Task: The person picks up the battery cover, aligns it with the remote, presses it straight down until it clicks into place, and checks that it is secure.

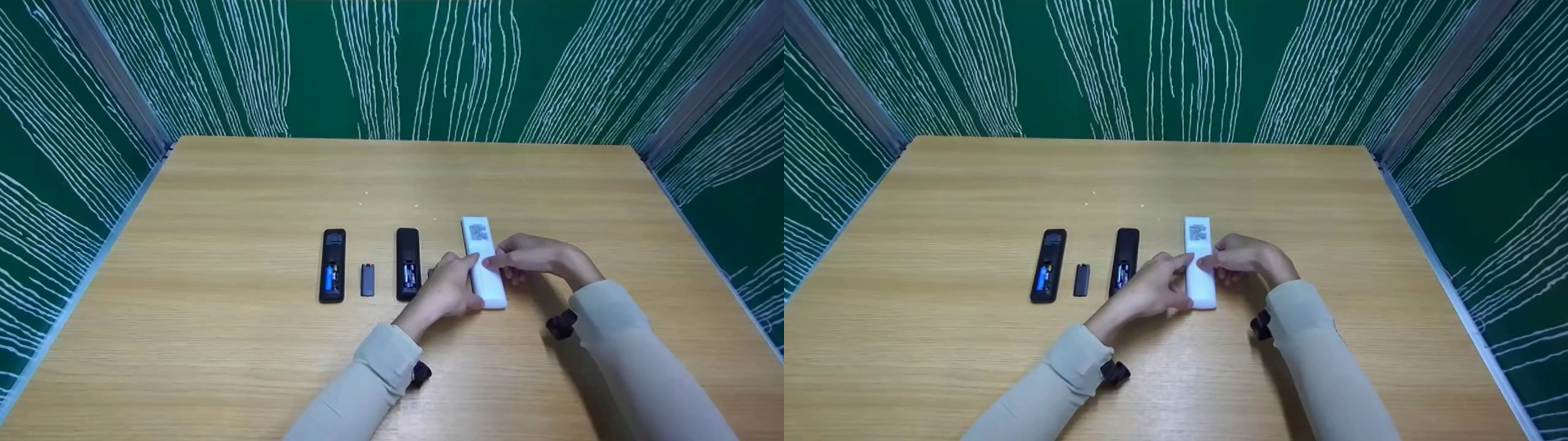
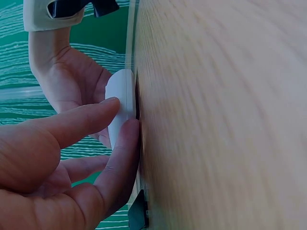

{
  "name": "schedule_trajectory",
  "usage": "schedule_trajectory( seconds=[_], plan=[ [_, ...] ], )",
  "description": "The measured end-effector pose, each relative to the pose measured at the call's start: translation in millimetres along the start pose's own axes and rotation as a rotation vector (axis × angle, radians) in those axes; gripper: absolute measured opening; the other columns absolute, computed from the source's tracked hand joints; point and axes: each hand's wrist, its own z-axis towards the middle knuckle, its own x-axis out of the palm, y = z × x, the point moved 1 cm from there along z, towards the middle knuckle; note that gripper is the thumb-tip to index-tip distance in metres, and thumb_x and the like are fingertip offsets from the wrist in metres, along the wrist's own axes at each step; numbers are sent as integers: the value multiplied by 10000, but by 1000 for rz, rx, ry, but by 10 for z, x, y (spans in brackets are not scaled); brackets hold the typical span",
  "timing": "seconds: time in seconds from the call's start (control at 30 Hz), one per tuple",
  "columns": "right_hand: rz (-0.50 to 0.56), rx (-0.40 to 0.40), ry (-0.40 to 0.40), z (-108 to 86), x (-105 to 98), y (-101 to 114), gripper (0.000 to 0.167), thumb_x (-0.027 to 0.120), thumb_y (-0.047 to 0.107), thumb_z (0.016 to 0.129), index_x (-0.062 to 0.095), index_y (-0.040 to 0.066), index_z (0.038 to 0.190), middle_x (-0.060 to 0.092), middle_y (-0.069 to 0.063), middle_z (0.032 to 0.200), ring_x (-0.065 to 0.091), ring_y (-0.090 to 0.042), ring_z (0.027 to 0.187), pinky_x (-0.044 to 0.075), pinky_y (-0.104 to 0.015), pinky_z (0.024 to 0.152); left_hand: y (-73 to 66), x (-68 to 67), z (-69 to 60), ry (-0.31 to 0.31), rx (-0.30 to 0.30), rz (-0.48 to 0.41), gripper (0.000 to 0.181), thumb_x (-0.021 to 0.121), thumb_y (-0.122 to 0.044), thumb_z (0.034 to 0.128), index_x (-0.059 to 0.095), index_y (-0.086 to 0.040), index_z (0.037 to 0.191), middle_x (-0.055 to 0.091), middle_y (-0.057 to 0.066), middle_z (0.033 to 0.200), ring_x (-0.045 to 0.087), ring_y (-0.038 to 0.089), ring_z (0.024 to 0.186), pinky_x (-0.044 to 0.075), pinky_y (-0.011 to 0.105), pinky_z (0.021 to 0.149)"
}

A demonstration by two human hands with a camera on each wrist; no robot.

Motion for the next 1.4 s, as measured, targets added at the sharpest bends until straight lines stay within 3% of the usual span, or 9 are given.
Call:
schedule_trajectory(
  seconds=[0.43, 0.8, 1.17, 1.4],
  plan=[
    [-7, 19, -7, 14, 15, -1, 322, 641, 382, 1032, 597, 113, 861, 611, -12, 785, 584, -167, 715, 492, -296, 683, 5, 2, -18, 3, 2, -31, 925, 905, -108, 817, 451, -135, 1623, 555, 50, 1328, 519, 157, 1066, 489, 261, 1005],
    [-3, 25, -20, 26, 15, 6, 307, 644, 346, 1022, 576, 107, 841, 602, -8, 777, 590, -161, 713, 500, -294, 679, 11, 3, -6, -2, 36, 9, 907, 908, -115, 817, 468, -111, 1611, 570, 88, 1360, 532, 183, 1090, 475, 259, 1001],
    [-1, 34, -26, 17, 22, 37, 304, 651, 347, 1017, 586, 120, 825, 610, -8, 771, 588, -158, 714, 494, -291, 689, 8, -3, -9, 4, 0, -25, 932, 911, -111, 810, 453, -136, 1622, 557, 64, 1354, 519, 181, 1085, 482, 259, 999],
    [29, 85, 5, 12, -13, 61, 306, 666, 367, 1008, 590, 123, 841, 610, -10, 784, 574, -153, 723, 477, -278, 696, 5, 7, 5, 6, -16, -35, 942, 910, -103, 811, 443, -144, 1628, 552, 60, 1359, 516, 185, 1089, 492, 265, 990]
  ],
)
